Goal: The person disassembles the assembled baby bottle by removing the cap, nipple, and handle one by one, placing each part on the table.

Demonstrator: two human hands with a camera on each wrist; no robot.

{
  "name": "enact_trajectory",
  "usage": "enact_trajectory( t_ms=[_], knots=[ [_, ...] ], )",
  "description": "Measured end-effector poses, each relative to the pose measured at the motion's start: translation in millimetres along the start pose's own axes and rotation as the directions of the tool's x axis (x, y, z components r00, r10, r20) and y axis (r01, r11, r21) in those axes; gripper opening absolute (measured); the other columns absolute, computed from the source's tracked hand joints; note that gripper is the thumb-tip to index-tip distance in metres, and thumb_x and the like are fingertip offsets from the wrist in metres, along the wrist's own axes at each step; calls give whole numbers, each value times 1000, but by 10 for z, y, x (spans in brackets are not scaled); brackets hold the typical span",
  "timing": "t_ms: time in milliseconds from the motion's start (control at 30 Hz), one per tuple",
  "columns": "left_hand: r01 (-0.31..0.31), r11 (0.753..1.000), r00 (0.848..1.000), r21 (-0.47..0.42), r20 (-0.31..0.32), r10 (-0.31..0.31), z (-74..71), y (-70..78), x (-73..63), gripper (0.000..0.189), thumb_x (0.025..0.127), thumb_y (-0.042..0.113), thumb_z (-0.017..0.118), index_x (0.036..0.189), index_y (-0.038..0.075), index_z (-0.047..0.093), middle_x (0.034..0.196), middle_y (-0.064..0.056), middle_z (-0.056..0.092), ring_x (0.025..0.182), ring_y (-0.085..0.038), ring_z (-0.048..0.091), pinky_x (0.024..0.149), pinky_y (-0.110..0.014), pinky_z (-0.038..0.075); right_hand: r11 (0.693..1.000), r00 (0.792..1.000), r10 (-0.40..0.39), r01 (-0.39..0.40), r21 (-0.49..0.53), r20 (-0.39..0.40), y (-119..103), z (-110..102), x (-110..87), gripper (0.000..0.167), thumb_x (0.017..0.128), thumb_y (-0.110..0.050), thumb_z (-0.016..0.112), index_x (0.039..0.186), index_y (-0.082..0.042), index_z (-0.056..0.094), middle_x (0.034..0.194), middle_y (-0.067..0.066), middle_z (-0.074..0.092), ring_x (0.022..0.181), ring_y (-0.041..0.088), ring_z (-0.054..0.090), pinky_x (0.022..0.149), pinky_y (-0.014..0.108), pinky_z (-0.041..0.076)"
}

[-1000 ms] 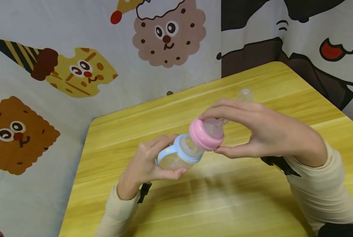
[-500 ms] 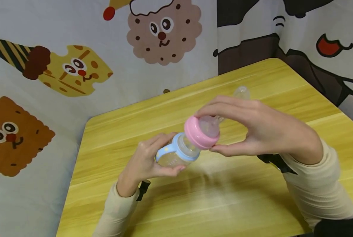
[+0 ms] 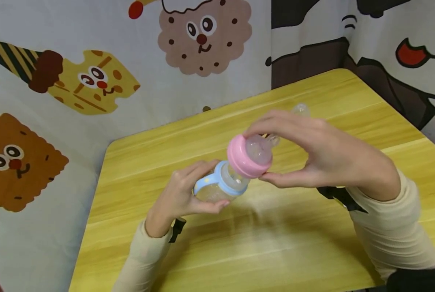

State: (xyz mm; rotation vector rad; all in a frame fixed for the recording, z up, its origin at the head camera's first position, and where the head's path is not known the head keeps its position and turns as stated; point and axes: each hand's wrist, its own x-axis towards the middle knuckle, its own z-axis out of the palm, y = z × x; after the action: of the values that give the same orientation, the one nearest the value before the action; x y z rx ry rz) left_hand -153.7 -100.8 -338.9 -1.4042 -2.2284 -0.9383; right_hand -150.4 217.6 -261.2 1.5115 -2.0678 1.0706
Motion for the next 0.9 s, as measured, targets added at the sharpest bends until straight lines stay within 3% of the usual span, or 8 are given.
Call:
enact_trajectory(
  t_ms=[333, 700, 900],
  knots=[
    [4, 1000, 1000, -8, 4, -4, 3, -47, 34, 68, 87, 52, 80, 127, -2, 69, 105, -11, 77, 86, -19, 74, 75, -32, 63, 999, 997, -28, 25, -49, -67, 16, -53, 33, 79, 76, -17, 93, 144, 3, 57, 138, 9, 63, 118, 21, 60, 100, 27, 51],
    [18, 1000, 1000, -15, 15, -18, 24, -52, 19, 69, 87, 51, 81, 129, -2, 68, 108, -13, 77, 88, -20, 74, 77, -33, 64, 995, 982, -60, 45, -87, -180, -2, -94, 71, 75, 73, -16, 91, 140, 4, 62, 132, 18, 63, 116, 27, 61, 100, 25, 50],
    [24, 999, 1000, -36, 21, -23, 42, -47, 15, 70, 88, 50, 80, 130, -4, 67, 112, -15, 77, 92, -22, 76, 80, -35, 64, 992, 978, -44, 20, -124, -202, 4, -112, 58, 72, 74, -17, 90, 138, 4, 64, 130, 18, 64, 114, 26, 61, 100, 25, 50]
  ],
)
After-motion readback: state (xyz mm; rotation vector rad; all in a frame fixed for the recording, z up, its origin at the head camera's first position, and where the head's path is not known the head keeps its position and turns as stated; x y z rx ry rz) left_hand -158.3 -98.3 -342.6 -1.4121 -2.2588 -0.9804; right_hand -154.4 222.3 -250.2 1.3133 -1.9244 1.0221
